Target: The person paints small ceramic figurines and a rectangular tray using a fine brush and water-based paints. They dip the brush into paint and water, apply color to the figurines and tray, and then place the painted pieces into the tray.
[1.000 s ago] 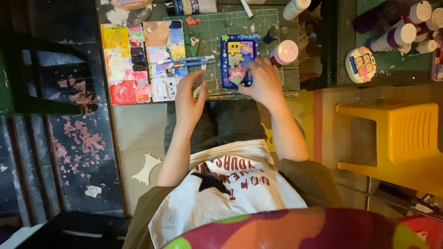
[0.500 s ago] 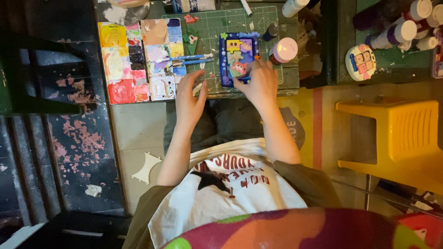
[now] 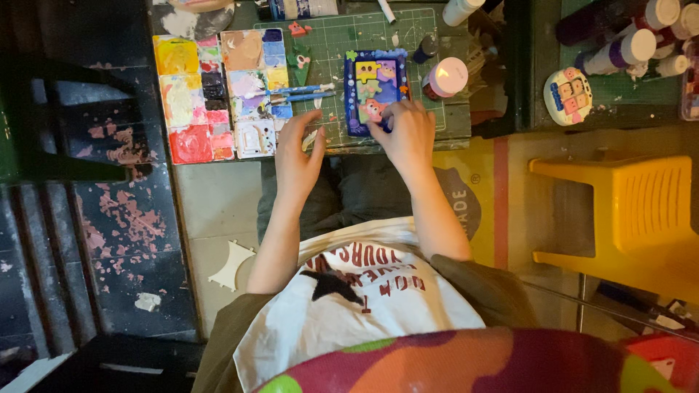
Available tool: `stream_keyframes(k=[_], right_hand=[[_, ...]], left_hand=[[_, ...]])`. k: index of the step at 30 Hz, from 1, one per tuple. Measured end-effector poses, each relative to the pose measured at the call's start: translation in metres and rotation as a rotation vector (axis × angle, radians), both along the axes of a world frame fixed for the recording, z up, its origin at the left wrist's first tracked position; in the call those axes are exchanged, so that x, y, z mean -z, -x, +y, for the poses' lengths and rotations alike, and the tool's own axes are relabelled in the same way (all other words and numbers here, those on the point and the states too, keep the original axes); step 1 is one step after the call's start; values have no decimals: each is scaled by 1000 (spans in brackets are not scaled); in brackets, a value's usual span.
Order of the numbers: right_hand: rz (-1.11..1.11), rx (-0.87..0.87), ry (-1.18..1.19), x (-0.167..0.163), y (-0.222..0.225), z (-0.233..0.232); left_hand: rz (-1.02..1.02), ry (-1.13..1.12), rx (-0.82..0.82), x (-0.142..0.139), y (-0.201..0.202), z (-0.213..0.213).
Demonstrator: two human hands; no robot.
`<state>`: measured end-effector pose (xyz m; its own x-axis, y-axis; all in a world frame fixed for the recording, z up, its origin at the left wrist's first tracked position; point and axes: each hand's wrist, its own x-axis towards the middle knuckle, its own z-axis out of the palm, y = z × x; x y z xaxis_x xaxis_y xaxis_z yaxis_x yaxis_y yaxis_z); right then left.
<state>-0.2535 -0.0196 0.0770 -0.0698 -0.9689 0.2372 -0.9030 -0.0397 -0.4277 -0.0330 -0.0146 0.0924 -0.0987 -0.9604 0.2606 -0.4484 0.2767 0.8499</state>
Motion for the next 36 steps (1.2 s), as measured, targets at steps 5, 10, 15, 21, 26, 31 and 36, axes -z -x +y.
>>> stream_keyframes(k=[5,10,15,21,26,31,36], right_hand=[[-77,19,-66,-5,6,-2],[-49,20,-133,-9,22,-3],[-9,-48,-70,-1,23,0],[48,-32,-39,2,24,-2],[-14,-80,-96,-2,24,-3],[6,-113,-76,-7,28,-3],[53,-167,44,-3,32,-12]], left_hand=[[1,5,11,2,1,2],[-5,-18,-9,6,-3,2],[-8,3,5,9,-1,1],[8,-23,27,10,0,2],[14,-40,18,10,-1,2],[4,-30,28,9,2,2],[-19,-14,22,9,1,3]])
